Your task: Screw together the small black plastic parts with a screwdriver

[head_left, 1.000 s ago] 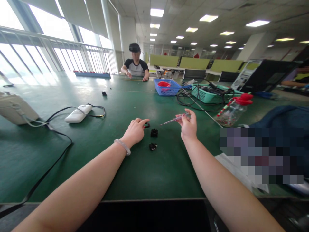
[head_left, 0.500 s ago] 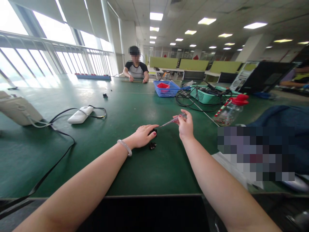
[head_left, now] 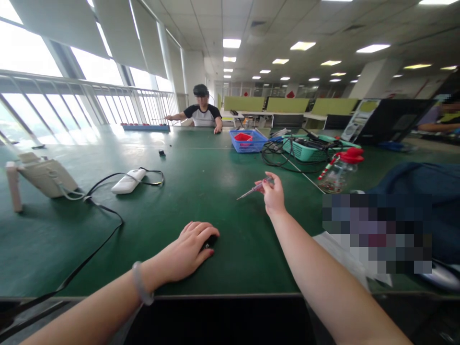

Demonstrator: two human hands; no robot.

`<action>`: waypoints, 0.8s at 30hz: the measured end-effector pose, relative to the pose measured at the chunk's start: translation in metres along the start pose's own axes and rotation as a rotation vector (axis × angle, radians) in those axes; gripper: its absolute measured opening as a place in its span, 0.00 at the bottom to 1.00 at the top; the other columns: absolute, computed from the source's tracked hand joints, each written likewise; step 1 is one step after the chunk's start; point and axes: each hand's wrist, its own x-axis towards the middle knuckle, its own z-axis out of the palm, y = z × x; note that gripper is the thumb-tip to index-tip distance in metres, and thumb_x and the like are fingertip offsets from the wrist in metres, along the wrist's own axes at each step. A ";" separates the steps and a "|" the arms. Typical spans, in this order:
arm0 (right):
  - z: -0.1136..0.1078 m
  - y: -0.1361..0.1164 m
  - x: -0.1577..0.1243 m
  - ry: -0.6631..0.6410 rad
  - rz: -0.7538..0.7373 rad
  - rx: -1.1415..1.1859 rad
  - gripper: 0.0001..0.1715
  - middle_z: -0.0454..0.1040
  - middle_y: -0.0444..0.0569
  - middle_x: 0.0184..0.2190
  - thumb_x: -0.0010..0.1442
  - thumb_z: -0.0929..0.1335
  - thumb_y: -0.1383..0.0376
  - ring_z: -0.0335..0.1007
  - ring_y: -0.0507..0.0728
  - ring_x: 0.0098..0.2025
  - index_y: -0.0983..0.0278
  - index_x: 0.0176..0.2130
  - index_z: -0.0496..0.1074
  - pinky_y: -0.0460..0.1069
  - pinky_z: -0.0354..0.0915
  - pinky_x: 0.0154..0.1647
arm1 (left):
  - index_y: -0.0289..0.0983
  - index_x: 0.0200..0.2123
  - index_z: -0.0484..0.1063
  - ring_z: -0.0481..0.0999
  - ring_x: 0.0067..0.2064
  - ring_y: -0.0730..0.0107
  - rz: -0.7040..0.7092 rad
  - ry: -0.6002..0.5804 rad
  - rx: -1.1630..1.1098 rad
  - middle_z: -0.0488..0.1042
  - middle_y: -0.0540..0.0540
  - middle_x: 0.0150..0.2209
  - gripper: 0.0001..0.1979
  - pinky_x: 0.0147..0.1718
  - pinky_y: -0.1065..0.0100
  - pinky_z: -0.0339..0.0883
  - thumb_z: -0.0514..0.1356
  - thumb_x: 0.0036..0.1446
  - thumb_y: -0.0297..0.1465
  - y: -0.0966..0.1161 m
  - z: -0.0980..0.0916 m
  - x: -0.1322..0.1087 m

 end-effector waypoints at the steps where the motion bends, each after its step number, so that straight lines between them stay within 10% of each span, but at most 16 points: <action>1: 0.000 0.000 -0.001 -0.008 0.001 0.000 0.20 0.76 0.40 0.26 0.55 0.68 0.61 0.76 0.54 0.28 0.60 0.48 0.64 0.53 0.73 0.36 | 0.46 0.53 0.66 0.66 0.59 0.59 -0.011 0.014 0.006 0.69 0.45 0.56 0.15 0.62 0.51 0.59 0.54 0.63 0.35 -0.006 -0.003 -0.015; 9: 0.003 -0.003 -0.004 -0.049 0.019 -0.010 0.23 0.76 0.40 0.27 0.54 0.69 0.58 0.77 0.55 0.29 0.60 0.48 0.64 0.56 0.73 0.38 | 0.50 0.54 0.68 0.65 0.63 0.58 -0.158 0.134 0.161 0.67 0.48 0.61 0.18 0.60 0.55 0.65 0.56 0.61 0.35 -0.080 -0.025 -0.107; 24: 0.006 -0.003 -0.007 -0.076 0.015 -0.023 0.22 0.75 0.41 0.27 0.54 0.68 0.59 0.77 0.56 0.30 0.60 0.48 0.64 0.55 0.72 0.37 | 0.76 0.58 0.52 0.78 0.49 0.56 -0.384 0.389 0.306 0.76 0.62 0.48 0.28 0.49 0.51 0.75 0.56 0.57 0.45 -0.126 -0.029 -0.166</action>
